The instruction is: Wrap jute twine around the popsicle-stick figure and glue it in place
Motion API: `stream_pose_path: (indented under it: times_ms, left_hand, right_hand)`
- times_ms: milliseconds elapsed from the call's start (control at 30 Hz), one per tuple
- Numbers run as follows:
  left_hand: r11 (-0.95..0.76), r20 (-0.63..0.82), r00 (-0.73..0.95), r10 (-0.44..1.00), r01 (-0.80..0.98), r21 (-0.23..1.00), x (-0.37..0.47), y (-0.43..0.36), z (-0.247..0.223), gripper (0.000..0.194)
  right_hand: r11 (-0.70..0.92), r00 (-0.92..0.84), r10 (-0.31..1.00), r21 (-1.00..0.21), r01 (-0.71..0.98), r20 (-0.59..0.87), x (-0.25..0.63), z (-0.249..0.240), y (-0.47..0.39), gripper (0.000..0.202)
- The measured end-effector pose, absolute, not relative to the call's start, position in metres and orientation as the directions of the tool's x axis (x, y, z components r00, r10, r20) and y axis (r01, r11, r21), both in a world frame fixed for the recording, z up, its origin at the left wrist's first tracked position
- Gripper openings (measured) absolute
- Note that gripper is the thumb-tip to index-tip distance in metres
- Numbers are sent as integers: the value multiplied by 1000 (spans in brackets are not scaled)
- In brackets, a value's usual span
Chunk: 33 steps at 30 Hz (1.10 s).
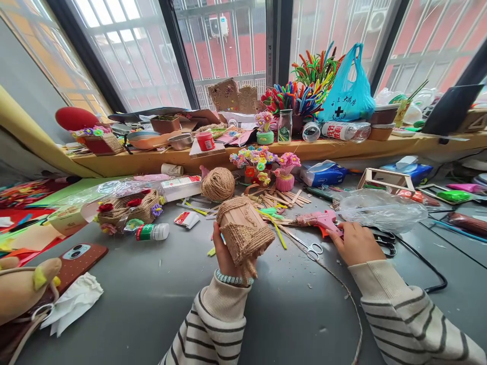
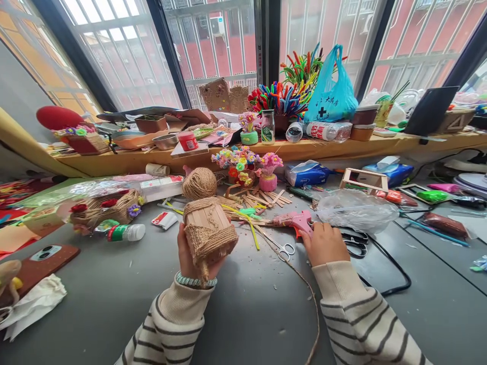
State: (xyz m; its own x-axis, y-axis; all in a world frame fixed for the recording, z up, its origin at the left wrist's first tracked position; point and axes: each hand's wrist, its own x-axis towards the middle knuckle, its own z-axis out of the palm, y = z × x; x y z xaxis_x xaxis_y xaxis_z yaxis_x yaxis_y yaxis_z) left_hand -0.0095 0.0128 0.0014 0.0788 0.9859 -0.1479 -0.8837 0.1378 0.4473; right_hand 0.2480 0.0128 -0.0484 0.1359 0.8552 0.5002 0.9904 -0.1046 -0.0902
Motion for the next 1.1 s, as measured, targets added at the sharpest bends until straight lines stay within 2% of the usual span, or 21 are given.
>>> stream_pose_path:
  times_ms: [133,333,467,600,767,900,967,1100]
  left_hand:
    - [100,-159,28,987,-878,469,-6,12,4,65]
    - [69,-186,-30,982,-862,503,-2,13,6,66]
    - [111,-250,-20,968,-860,497,2,12,13,67]
    - [229,-336,52,941,-828,512,4,9,19,67]
    - [373,-299,252,920,-795,479,3,8,14,79]
    - [405,-271,307,912,-776,484,4,6,14,77]
    - [427,-254,343,904,-752,503,6,4,16,72]
    - [404,-211,350,912,-693,597,10,1,13,43]
  right_hand:
    - [-121,177,863,-147,982,474,244,-60,17,25]
    - [-130,288,818,-328,936,498,240,-56,20,35]
    - [-101,342,794,-446,890,503,235,-43,16,40]
    - [-90,387,789,-533,841,477,226,-27,7,53]
    - [-27,396,791,-621,783,466,220,-12,-2,75]
    - [20,395,772,-641,767,497,217,-10,-5,75]
    - [48,392,754,-639,767,527,216,-9,-6,74]
    - [80,398,713,-631,772,577,210,-4,-12,72]
